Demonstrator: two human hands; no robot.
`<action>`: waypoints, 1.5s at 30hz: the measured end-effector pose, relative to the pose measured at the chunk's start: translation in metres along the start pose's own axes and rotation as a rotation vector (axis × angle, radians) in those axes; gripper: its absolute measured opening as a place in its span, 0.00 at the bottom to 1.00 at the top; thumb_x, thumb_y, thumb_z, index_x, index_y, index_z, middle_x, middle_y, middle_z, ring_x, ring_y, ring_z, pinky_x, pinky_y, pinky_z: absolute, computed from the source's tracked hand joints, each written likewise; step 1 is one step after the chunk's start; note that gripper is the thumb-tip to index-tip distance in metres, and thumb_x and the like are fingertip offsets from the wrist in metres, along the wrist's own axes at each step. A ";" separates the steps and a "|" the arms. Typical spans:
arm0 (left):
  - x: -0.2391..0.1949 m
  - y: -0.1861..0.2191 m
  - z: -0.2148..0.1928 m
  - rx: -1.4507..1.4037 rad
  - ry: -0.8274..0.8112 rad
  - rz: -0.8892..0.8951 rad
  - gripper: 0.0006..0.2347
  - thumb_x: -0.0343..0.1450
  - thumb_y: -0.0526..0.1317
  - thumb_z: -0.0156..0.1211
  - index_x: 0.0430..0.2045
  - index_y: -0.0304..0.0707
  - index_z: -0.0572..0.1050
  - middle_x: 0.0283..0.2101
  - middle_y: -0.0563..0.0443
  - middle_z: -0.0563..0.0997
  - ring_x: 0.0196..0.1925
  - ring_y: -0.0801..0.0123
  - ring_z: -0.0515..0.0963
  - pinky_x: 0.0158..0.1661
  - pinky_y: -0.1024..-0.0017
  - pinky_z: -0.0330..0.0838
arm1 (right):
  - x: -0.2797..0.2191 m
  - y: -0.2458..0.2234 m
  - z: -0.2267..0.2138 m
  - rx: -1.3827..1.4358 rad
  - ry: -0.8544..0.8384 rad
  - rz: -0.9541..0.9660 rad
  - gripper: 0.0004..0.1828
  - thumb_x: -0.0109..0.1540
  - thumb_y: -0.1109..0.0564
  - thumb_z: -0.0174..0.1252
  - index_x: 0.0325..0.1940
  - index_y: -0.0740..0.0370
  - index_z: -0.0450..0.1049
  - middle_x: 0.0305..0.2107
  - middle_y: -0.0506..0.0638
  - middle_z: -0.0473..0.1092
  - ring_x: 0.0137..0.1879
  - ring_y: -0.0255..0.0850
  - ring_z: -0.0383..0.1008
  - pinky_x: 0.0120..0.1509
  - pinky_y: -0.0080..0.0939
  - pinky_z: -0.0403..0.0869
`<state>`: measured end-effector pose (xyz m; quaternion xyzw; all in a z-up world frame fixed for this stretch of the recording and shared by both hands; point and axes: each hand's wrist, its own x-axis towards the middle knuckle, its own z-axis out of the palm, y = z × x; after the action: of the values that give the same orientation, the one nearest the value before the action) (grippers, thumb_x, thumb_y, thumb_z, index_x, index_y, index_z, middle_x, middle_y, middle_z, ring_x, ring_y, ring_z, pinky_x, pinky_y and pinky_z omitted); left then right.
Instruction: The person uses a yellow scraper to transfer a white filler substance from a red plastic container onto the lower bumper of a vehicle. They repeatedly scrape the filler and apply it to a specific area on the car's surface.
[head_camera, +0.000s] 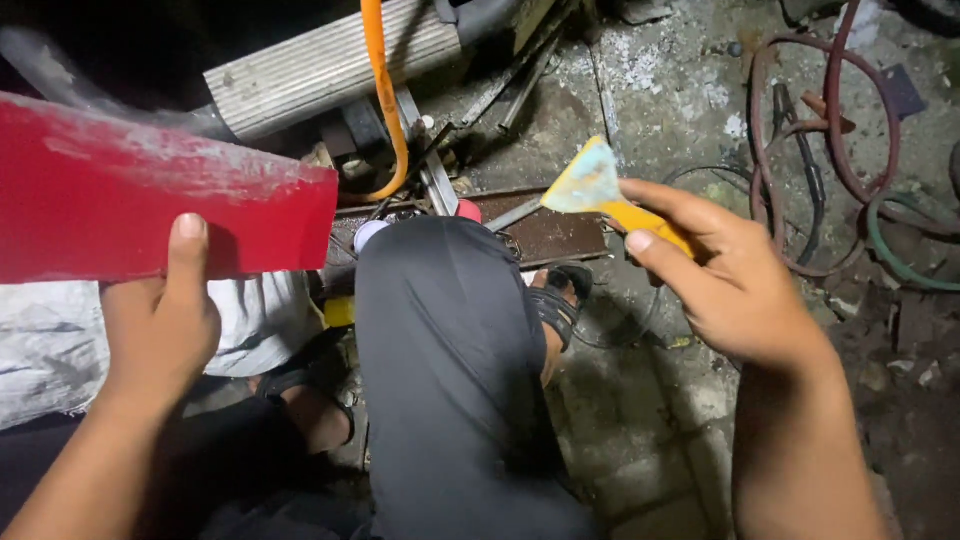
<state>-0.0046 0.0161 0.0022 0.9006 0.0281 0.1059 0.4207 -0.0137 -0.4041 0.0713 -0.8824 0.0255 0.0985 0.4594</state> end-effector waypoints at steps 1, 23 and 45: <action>0.001 0.001 0.000 0.001 -0.002 0.000 0.19 0.84 0.46 0.47 0.58 0.23 0.71 0.59 0.31 0.75 0.64 0.44 0.72 0.64 0.51 0.60 | 0.000 -0.004 0.002 0.002 0.000 0.002 0.26 0.64 0.58 0.57 0.68 0.58 0.72 0.53 0.48 0.75 0.50 0.32 0.71 0.53 0.30 0.68; 0.033 0.042 -0.035 0.111 -0.297 0.260 0.12 0.85 0.39 0.46 0.39 0.28 0.73 0.36 0.43 0.75 0.43 0.54 0.75 0.48 0.58 0.65 | 0.037 -0.096 0.063 -0.195 -0.120 -0.184 0.26 0.64 0.64 0.55 0.68 0.64 0.72 0.55 0.53 0.76 0.53 0.35 0.73 0.57 0.31 0.68; 0.017 0.012 0.037 0.178 -0.620 0.312 0.34 0.72 0.36 0.62 0.75 0.50 0.52 0.42 0.48 0.74 0.38 0.52 0.73 0.29 0.58 0.67 | 0.063 -0.064 0.139 0.539 -0.210 0.534 0.23 0.62 0.52 0.55 0.60 0.59 0.76 0.21 0.50 0.67 0.19 0.34 0.56 0.21 0.33 0.54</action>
<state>0.0194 -0.0175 -0.0087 0.9165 -0.2295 -0.1122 0.3078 0.0356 -0.2505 0.0330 -0.6774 0.2322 0.2940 0.6331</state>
